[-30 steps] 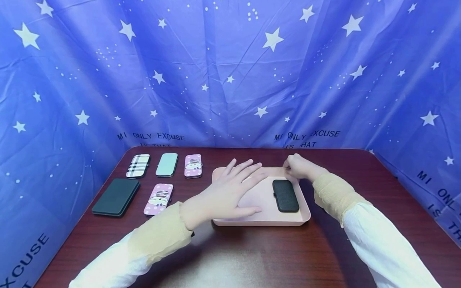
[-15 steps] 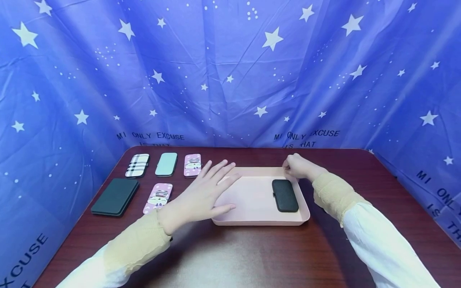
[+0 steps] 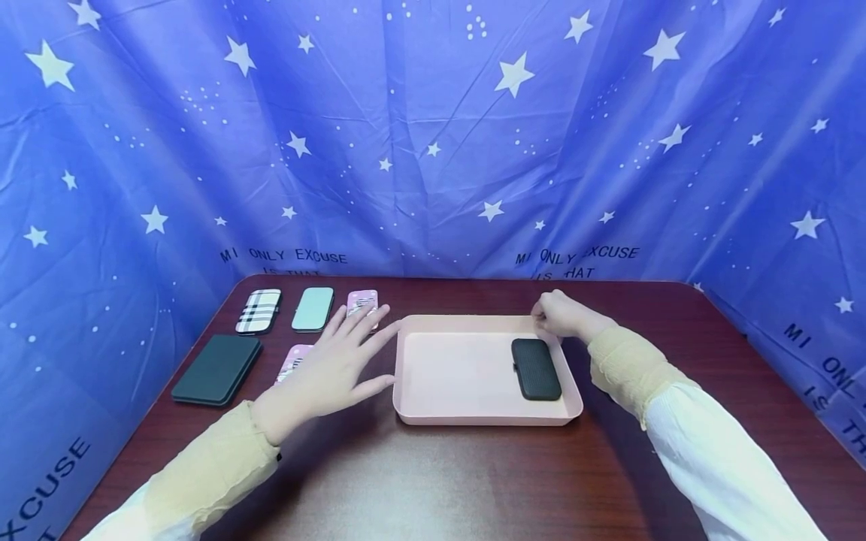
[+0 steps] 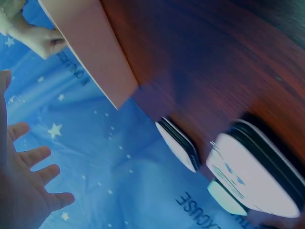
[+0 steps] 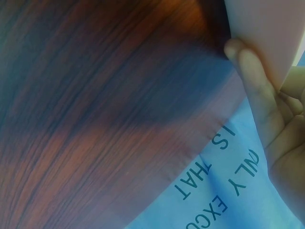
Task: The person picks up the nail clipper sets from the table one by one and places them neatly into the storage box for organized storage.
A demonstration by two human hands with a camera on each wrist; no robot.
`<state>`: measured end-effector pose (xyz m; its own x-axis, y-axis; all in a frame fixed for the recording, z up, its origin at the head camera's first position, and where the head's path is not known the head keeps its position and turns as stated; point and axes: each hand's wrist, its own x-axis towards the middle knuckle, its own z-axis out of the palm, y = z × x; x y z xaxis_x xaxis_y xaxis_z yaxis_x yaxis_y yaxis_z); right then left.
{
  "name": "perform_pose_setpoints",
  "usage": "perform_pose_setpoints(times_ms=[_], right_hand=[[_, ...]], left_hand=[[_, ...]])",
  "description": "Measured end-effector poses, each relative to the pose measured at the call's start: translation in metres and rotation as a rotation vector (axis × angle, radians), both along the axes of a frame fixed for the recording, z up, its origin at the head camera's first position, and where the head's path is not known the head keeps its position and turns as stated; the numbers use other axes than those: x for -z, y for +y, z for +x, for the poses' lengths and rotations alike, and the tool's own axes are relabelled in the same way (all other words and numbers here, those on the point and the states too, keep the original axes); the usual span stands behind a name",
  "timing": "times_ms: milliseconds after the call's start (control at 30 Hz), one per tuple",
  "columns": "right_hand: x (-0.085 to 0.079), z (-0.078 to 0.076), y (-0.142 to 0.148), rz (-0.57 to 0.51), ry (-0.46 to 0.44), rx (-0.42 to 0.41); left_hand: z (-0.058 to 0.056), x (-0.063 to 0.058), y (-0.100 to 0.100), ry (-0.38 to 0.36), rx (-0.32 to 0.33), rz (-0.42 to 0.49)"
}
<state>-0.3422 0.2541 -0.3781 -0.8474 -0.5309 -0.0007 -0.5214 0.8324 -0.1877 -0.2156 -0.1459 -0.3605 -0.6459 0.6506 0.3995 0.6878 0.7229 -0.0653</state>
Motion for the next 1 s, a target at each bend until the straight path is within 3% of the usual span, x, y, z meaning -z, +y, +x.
perform_pose_setpoints(times_ms=[433,767,1000], right_hand=[[-0.001,0.002,0.001,-0.004,0.039,-0.035],[0.002,0.001,0.001,-0.015,0.053,-0.049],[0.001,0.002,0.001,-0.020,0.082,-0.069]], left_hand=[[-0.008,0.009,-0.044,-0.079,-0.162,0.053],[-0.016,0.020,-0.072,-0.108,-0.235,0.117],[-0.022,0.027,-0.084,-0.230,-0.307,0.178]])
